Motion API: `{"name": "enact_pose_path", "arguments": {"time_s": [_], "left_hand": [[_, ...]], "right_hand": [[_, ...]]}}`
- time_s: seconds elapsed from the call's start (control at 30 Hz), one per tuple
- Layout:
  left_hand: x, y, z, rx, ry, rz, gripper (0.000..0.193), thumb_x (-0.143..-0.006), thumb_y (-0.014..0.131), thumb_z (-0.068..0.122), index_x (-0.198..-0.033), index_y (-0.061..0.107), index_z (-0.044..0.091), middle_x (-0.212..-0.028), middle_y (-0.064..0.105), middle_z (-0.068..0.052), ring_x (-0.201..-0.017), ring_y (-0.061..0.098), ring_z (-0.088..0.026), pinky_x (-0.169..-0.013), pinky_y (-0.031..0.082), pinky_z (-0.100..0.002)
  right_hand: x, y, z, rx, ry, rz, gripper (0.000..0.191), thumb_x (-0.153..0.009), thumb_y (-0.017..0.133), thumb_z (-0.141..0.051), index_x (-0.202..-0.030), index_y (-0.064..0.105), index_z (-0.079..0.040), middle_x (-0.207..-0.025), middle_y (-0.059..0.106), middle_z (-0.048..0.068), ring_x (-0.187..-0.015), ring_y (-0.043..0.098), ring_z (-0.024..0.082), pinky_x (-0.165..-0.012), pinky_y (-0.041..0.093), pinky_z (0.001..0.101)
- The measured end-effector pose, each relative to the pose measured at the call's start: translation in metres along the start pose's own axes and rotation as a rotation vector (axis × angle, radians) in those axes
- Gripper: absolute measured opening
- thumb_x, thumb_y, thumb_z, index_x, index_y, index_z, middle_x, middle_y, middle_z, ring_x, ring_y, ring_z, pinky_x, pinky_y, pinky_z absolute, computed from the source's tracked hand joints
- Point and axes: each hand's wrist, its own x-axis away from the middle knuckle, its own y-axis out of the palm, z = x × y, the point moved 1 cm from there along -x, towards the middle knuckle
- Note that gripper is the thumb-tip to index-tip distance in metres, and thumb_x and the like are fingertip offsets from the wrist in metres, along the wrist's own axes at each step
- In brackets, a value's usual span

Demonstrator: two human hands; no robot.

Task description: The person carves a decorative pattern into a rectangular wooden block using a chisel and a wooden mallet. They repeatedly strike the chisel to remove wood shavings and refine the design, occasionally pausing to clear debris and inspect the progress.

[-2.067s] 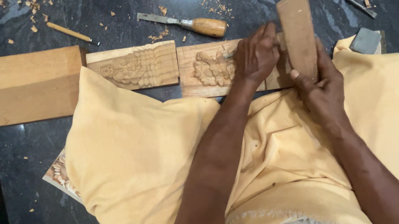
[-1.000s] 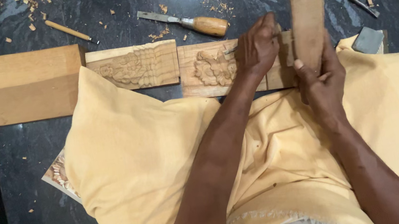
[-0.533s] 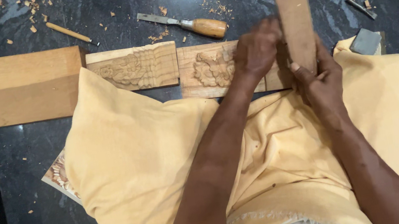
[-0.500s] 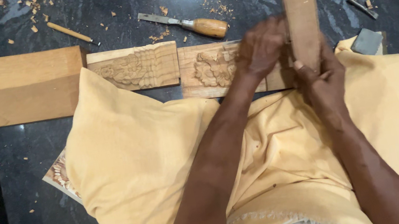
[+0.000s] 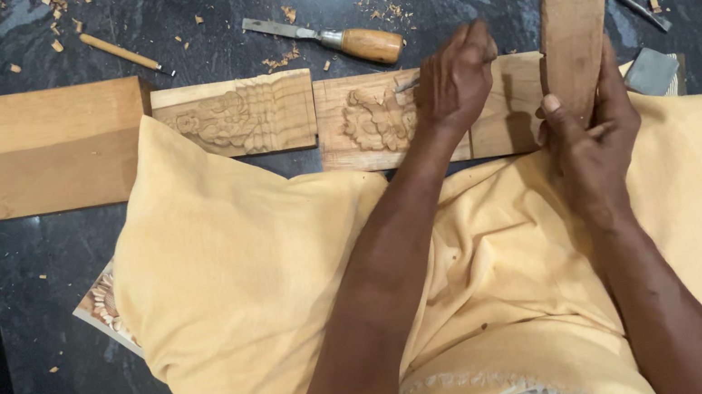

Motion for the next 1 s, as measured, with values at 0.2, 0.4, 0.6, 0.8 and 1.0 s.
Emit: {"name": "enact_pose_path", "arguments": {"time_s": [0.2, 0.4, 0.6, 0.8, 1.0], "left_hand": [[-0.003, 0.007, -0.002, 0.027, -0.104, -0.076, 0.019, -0.085, 0.058, -0.006, -0.101, 0.065, 0.0, -0.095, 0.072, -0.014, -0.079, 0.074, -0.032, -0.066, 0.061, -0.045], [-0.005, 0.009, -0.005, -0.037, -0.11, -0.054, 0.032, -0.084, 0.057, -0.008, -0.115, 0.065, 0.0, -0.108, 0.072, -0.017, -0.091, 0.074, -0.034, -0.08, 0.061, -0.046], [-0.036, -0.002, -0.006, 0.148, -0.219, 0.222, 0.031, -0.091, 0.069, 0.014, -0.121, 0.066, 0.007, -0.101, 0.075, -0.011, -0.081, 0.075, -0.023, -0.068, 0.064, -0.036], [-0.046, -0.061, -0.038, 0.589, -0.61, 0.218, 0.021, -0.097, 0.071, 0.018, -0.116, 0.073, 0.01, -0.078, 0.068, -0.002, -0.061, 0.058, -0.011, -0.052, 0.048, -0.026], [-0.025, -0.081, -0.006, 0.102, -0.594, 0.034, 0.021, -0.096, 0.077, 0.025, -0.098, 0.075, 0.004, -0.075, 0.073, -0.005, -0.06, 0.065, -0.013, -0.056, 0.053, -0.029]], "right_hand": [[-0.011, 0.002, 0.013, 0.342, -0.055, -0.122, 0.069, -0.097, 0.065, 0.006, -0.16, 0.036, 0.0, -0.145, 0.061, 0.01, -0.125, 0.061, 0.015, -0.104, 0.05, 0.0279], [-0.017, 0.0, 0.02, 0.23, -0.018, -0.135, 0.064, -0.101, 0.064, 0.001, -0.16, 0.039, 0.001, -0.147, 0.06, 0.009, -0.131, 0.06, 0.016, -0.111, 0.048, 0.0279], [-0.022, -0.011, 0.014, -0.006, 0.16, -0.014, 0.058, -0.101, 0.06, 0.002, -0.157, 0.047, -0.004, -0.119, 0.067, 0.004, -0.085, 0.061, 0.009, -0.068, 0.051, 0.0241], [-0.027, -0.026, 0.009, -0.192, 0.197, -0.035, 0.059, -0.1, 0.062, 0.002, -0.156, 0.049, -0.007, -0.111, 0.067, 0.001, -0.079, 0.061, 0.007, -0.061, 0.05, 0.0231], [-0.025, -0.066, 0.004, -0.094, 0.217, -0.07, 0.064, -0.098, 0.064, -0.003, -0.158, 0.046, -0.01, -0.103, 0.067, 0.001, -0.066, 0.057, 0.007, -0.055, 0.047, 0.0232]]}}
